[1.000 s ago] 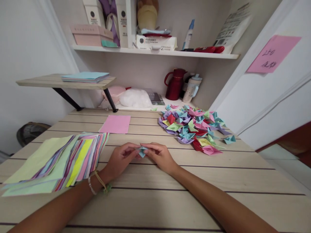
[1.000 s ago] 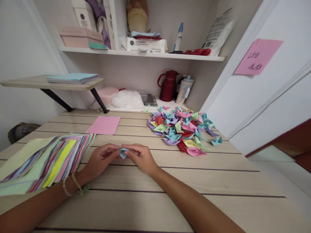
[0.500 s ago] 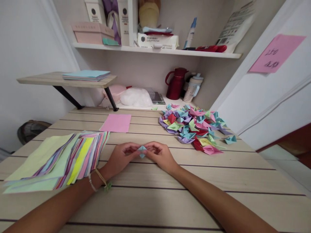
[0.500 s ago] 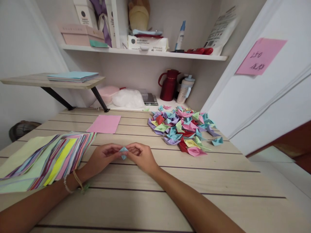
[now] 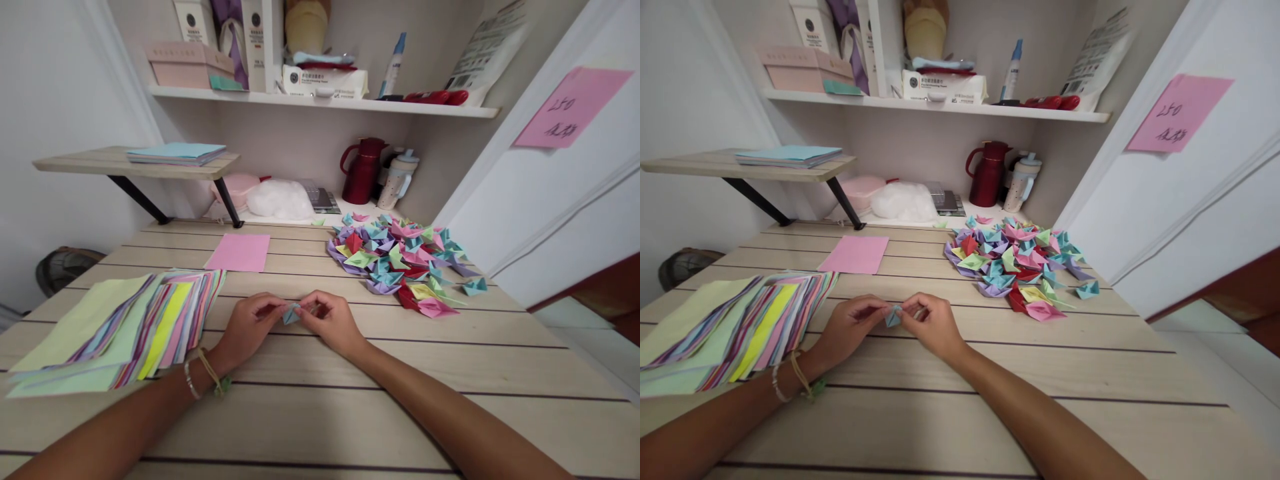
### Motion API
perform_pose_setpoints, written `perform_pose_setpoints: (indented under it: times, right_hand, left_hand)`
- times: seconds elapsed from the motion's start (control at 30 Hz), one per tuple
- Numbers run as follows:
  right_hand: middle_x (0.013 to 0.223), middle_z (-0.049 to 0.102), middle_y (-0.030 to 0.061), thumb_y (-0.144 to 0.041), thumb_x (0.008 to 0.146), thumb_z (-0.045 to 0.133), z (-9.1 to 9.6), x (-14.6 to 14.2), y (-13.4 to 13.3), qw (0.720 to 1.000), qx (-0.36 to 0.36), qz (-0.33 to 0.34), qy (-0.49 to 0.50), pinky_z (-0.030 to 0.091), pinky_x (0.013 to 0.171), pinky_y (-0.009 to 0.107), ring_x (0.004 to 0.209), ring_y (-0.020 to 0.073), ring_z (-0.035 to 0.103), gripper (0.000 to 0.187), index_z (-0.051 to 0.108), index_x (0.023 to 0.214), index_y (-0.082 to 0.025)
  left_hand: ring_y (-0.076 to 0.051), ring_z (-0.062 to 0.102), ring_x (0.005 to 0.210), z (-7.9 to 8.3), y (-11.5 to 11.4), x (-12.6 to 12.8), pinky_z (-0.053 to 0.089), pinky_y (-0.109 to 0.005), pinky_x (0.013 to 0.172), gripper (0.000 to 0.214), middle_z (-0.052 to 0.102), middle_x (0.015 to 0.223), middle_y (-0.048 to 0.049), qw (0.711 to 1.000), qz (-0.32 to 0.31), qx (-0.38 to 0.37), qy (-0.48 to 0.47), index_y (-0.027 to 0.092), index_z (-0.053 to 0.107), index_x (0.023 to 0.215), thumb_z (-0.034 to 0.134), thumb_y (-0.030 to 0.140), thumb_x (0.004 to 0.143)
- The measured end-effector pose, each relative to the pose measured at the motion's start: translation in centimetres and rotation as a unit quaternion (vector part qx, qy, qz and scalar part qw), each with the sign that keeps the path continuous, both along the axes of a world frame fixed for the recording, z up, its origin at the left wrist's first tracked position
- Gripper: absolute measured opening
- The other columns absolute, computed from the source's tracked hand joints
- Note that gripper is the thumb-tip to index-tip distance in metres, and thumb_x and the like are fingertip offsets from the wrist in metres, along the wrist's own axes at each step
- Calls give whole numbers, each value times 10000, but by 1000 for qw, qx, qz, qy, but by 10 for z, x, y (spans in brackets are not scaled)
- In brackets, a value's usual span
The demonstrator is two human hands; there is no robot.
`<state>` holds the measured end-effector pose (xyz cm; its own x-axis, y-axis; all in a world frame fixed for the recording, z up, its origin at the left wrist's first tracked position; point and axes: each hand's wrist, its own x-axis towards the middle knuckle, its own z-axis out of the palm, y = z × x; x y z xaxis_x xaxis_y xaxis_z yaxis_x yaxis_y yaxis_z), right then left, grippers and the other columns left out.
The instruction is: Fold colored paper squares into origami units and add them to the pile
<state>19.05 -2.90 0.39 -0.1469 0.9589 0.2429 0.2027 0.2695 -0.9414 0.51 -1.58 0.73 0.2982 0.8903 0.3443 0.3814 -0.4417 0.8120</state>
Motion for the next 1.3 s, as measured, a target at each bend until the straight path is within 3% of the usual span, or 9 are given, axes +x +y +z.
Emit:
perform_pose_setpoints:
  times: [0.2, 0.43, 0.8, 0.93, 1.03, 1.3]
  right_hand:
    - [585, 601, -10, -330, 750, 667, -3, 0, 1, 1000, -15, -4, -5, 361, 468, 180, 490, 72, 442, 183, 646, 714, -152]
    - [711, 668, 8, -223, 733, 648, -4, 2, 3, 1000, 13, -3, -22, 416, 536, 187, 586, 92, 545, 74, 682, 771, -169]
    - [718, 640, -6, -139, 652, 670, -9, 0, 4, 998, 23, 20, -50, 416, 542, 190, 593, 88, 552, 46, 663, 680, -174]
    - [725, 657, -3, -213, 691, 682, -8, -2, 3, 1000, -14, 12, -19, 409, 511, 188, 572, 89, 543, 144, 676, 831, -179]
    - [730, 675, 13, -289, 718, 693, -7, -2, 2, 1000, 0, 2, -12, 415, 518, 205, 576, 101, 540, 219, 699, 912, -187]
    - [680, 687, 21, -281, 737, 678, -4, -1, -1, 998, 28, -12, -47, 432, 554, 231, 556, 114, 545, 100, 726, 743, -193]
  left_hand:
    - [-131, 632, 732, 1, -1, -1, 482, -221, 687, 172, 699, 788, -15, 1000, 12, 6, -7, 178, 690, 809, 593, 312, 853]
    - [-123, 621, 744, 7, 0, -2, 464, -218, 695, 137, 690, 792, -13, 996, -15, 66, 52, 186, 693, 794, 595, 263, 850]
    - [-116, 579, 679, 3, -2, 5, 472, -211, 638, 183, 636, 729, -7, 995, 4, -65, -81, 152, 636, 776, 588, 319, 833]
    - [-115, 570, 655, -1, 3, 4, 471, -214, 625, 195, 626, 706, -3, 990, 9, -86, -113, 147, 630, 759, 610, 334, 810]
    - [-119, 580, 660, -1, 2, 4, 475, -217, 625, 207, 633, 715, -5, 990, 14, -85, -110, 150, 626, 769, 608, 352, 812]
    - [-110, 568, 609, 2, 2, 5, 475, -210, 579, 240, 598, 654, 15, 984, 18, -111, -138, 154, 602, 746, 630, 388, 790]
